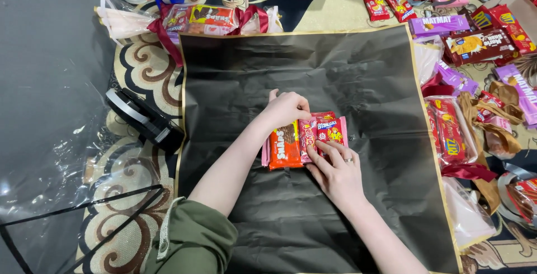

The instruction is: A person is arranging various snack packets on a piece of black wrapping paper and folding the paper to create a gift arrangement, using a stapler to secure the folds.

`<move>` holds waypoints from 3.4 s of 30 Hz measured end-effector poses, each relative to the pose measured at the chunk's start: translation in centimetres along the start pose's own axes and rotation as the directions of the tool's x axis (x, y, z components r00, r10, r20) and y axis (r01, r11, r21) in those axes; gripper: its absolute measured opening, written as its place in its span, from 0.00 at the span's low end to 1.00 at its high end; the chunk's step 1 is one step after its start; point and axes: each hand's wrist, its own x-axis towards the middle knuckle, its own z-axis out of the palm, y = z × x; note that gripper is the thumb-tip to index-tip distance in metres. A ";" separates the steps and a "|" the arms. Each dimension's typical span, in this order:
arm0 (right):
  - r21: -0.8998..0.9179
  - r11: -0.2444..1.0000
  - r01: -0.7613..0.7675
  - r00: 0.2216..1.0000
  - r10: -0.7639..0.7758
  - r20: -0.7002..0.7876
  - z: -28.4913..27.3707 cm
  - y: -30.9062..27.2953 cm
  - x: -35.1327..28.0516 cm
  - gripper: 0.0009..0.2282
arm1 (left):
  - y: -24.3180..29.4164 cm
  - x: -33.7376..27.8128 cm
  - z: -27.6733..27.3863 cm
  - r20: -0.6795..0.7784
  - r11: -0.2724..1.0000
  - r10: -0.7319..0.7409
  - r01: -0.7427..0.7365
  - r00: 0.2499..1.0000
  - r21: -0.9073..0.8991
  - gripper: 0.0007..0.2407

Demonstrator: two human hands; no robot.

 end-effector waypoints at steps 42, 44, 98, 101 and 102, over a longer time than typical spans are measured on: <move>0.671 0.724 -0.158 0.978 0.020 0.209 -5.9 -5.1 4.1 0.13 | -6.0 -26.1 -8.8 -0.583 0.587 -0.807 0.024 0.097 -0.809 0.04; 0.715 0.659 -0.233 0.964 0.058 0.261 -5.9 -6.7 4.5 0.11 | -4.6 -26.9 -8.2 -0.535 0.532 -0.835 -0.060 0.132 -0.845 0.04; 0.348 -0.046 -0.936 0.343 0.091 0.935 0.8 -16.2 5.3 0.08 | -2.8 -23.8 -3.6 -0.274 0.254 -0.961 -0.312 0.022 -0.915 0.06; 0.355 -0.047 -0.934 0.349 0.095 0.932 0.6 -16.2 4.6 0.08 | -3.3 -23.5 -3.5 -0.250 0.230 -0.968 -0.348 0.012 -0.909 0.04; 0.357 -0.035 -0.934 0.353 0.087 0.932 0.6 -16.2 4.4 0.09 | -3.6 -23.5 -3.5 -0.252 0.234 -0.968 -0.371 -0.001 -0.899 0.04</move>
